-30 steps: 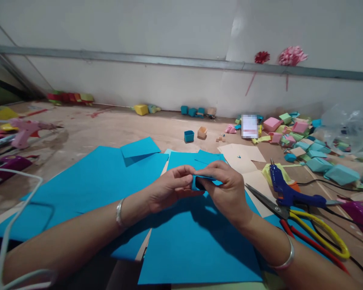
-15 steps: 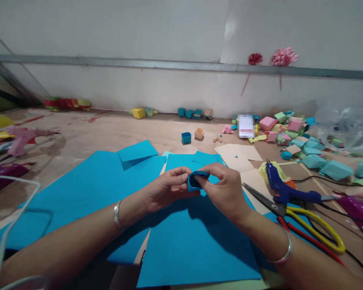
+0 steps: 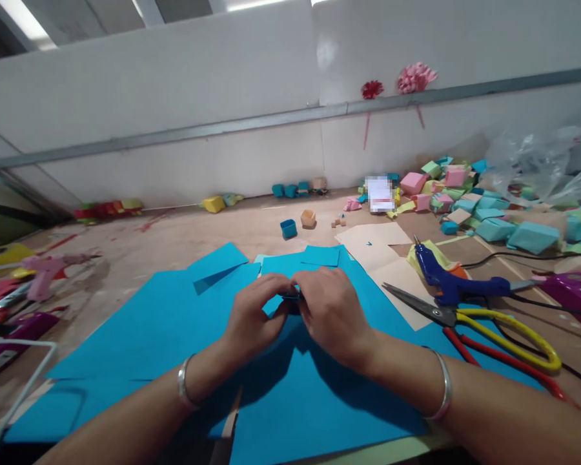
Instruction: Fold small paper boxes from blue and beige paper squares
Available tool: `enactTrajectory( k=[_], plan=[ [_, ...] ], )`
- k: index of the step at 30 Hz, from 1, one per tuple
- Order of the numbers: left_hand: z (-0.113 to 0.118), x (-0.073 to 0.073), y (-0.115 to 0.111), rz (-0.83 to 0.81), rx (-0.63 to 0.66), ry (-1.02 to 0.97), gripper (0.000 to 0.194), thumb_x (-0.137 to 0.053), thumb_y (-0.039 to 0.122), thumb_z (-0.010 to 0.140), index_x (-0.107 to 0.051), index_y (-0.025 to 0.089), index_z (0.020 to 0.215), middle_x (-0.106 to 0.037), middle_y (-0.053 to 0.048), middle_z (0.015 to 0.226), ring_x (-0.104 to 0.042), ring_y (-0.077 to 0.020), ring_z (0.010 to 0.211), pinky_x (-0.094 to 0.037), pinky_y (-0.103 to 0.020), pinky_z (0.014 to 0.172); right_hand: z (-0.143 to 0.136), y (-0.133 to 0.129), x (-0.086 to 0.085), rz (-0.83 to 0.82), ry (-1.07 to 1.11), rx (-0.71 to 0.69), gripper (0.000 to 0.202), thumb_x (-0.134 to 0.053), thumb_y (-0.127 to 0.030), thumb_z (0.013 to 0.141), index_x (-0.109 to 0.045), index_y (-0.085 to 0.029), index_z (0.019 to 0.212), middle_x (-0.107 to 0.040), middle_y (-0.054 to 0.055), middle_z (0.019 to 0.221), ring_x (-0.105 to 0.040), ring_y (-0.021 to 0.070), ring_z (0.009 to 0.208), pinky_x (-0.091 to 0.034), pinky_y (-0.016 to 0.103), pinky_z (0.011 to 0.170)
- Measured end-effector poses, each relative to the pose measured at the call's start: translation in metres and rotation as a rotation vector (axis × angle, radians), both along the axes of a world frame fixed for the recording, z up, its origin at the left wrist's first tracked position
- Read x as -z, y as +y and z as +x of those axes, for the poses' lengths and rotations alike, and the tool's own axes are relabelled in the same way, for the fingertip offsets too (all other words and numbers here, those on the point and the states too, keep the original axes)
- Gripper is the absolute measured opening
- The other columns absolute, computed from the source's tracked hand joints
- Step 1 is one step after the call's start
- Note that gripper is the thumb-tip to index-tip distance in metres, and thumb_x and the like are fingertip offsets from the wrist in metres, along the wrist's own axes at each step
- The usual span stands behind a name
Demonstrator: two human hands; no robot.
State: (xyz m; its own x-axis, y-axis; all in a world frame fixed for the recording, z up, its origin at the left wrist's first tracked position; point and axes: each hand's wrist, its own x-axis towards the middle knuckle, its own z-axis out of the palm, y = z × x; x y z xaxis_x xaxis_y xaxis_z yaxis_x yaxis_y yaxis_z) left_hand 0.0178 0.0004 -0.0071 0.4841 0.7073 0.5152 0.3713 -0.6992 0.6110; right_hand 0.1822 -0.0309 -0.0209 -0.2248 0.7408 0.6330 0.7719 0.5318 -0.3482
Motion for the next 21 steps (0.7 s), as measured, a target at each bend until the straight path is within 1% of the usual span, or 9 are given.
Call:
enactTrajectory(
  k=[3, 5, 7, 9, 12, 14, 16, 19, 21],
  plan=[
    [-0.002, -0.002, 0.001, 0.038, -0.017, -0.015, 0.026, -0.055, 0.001, 0.072, -0.065, 0.023, 0.082, -0.070, -0.002, 0.085, -0.063, -0.0186, 0.082, -0.049, -0.033, 0.076, 0.002, 0.001, -0.005, 0.017, 0.070, -0.102, 0.011, -0.055, -0.018, 0.085, -0.060, -0.020, 0.095, -0.066, 0.005, 0.085, -0.057, 0.0210, 0.082, -0.042, 0.036, 0.074],
    [-0.004, -0.004, 0.003, 0.034, -0.069, -0.094, 0.029, -0.056, -0.001, 0.069, -0.064, 0.024, 0.081, -0.069, -0.001, 0.084, -0.063, -0.0185, 0.082, -0.049, -0.033, 0.076, 0.008, 0.006, -0.009, 0.023, 0.209, -0.168, 0.015, -0.057, -0.020, 0.085, -0.060, -0.021, 0.099, -0.066, 0.006, 0.093, -0.059, 0.0207, 0.088, -0.045, 0.036, 0.078],
    [-0.005, -0.005, 0.005, 0.021, -0.113, -0.194, 0.031, -0.055, -0.002, 0.066, -0.064, 0.024, 0.080, -0.068, -0.001, 0.085, -0.063, -0.0186, 0.084, -0.050, -0.033, 0.078, 0.015, 0.014, -0.012, -0.027, 0.382, -0.158, 0.015, -0.054, -0.021, 0.087, -0.061, -0.022, 0.101, -0.067, 0.006, 0.100, -0.060, 0.0197, 0.091, -0.048, 0.036, 0.081],
    [-0.006, -0.006, 0.006, 0.007, -0.126, -0.264, 0.029, -0.056, -0.001, 0.067, -0.064, 0.024, 0.080, -0.067, -0.002, 0.086, -0.062, -0.0187, 0.085, -0.050, -0.033, 0.079, 0.019, 0.022, -0.012, -0.190, 0.561, -0.148, 0.016, -0.053, -0.025, 0.089, -0.061, -0.022, 0.102, -0.068, 0.006, 0.101, -0.063, 0.0180, 0.088, -0.051, 0.035, 0.077],
    [-0.006, -0.007, 0.004, 0.008, -0.118, -0.296, 0.025, -0.059, 0.001, 0.071, -0.063, 0.024, 0.080, -0.066, -0.002, 0.086, -0.061, -0.0187, 0.086, -0.050, -0.033, 0.080, 0.018, 0.026, -0.011, -0.507, 0.749, -0.269, 0.021, -0.055, -0.033, 0.088, -0.061, -0.020, 0.104, -0.069, 0.004, 0.089, -0.066, 0.0157, 0.076, -0.053, 0.031, 0.066],
    [-0.006, -0.007, 0.002, 0.006, -0.110, -0.295, 0.023, -0.061, 0.003, 0.072, -0.062, 0.024, 0.080, -0.065, -0.002, 0.085, -0.061, -0.0192, 0.086, -0.050, -0.034, 0.080, 0.014, 0.023, -0.010, -0.621, 0.790, -0.361, 0.020, -0.056, -0.033, 0.087, -0.061, -0.019, 0.100, -0.068, 0.002, 0.079, -0.066, 0.0145, 0.068, -0.053, 0.029, 0.060],
    [-0.006, -0.007, 0.001, -0.018, -0.103, -0.295, 0.019, -0.064, 0.006, 0.072, -0.062, 0.024, 0.079, -0.065, -0.003, 0.084, -0.060, -0.0199, 0.084, -0.050, -0.034, 0.078, 0.009, 0.020, -0.009, -0.650, 0.808, -0.398, 0.016, -0.056, -0.031, 0.086, -0.062, -0.019, 0.096, -0.066, 0.000, 0.073, -0.065, 0.0138, 0.065, -0.053, 0.028, 0.058],
    [-0.006, -0.006, 0.001, -0.061, -0.094, -0.282, 0.015, -0.070, 0.011, 0.072, -0.063, 0.023, 0.076, -0.065, -0.003, 0.081, -0.059, -0.0199, 0.081, -0.050, -0.033, 0.074, 0.006, 0.017, -0.007, -0.636, 0.811, -0.373, 0.015, -0.056, -0.030, 0.085, -0.063, -0.019, 0.093, -0.066, 0.000, 0.071, -0.064, 0.0131, 0.061, -0.052, 0.027, 0.056],
    [-0.005, -0.006, 0.002, -0.088, -0.092, -0.276, 0.012, -0.072, 0.013, 0.072, -0.064, 0.023, 0.074, -0.064, -0.003, 0.078, -0.059, -0.0190, 0.078, -0.050, -0.032, 0.072, 0.006, 0.017, -0.005, -0.577, 0.752, -0.323, 0.015, -0.056, -0.029, 0.085, -0.066, -0.019, 0.091, -0.067, 0.000, 0.072, -0.063, 0.0135, 0.061, -0.052, 0.027, 0.056]
  ],
)
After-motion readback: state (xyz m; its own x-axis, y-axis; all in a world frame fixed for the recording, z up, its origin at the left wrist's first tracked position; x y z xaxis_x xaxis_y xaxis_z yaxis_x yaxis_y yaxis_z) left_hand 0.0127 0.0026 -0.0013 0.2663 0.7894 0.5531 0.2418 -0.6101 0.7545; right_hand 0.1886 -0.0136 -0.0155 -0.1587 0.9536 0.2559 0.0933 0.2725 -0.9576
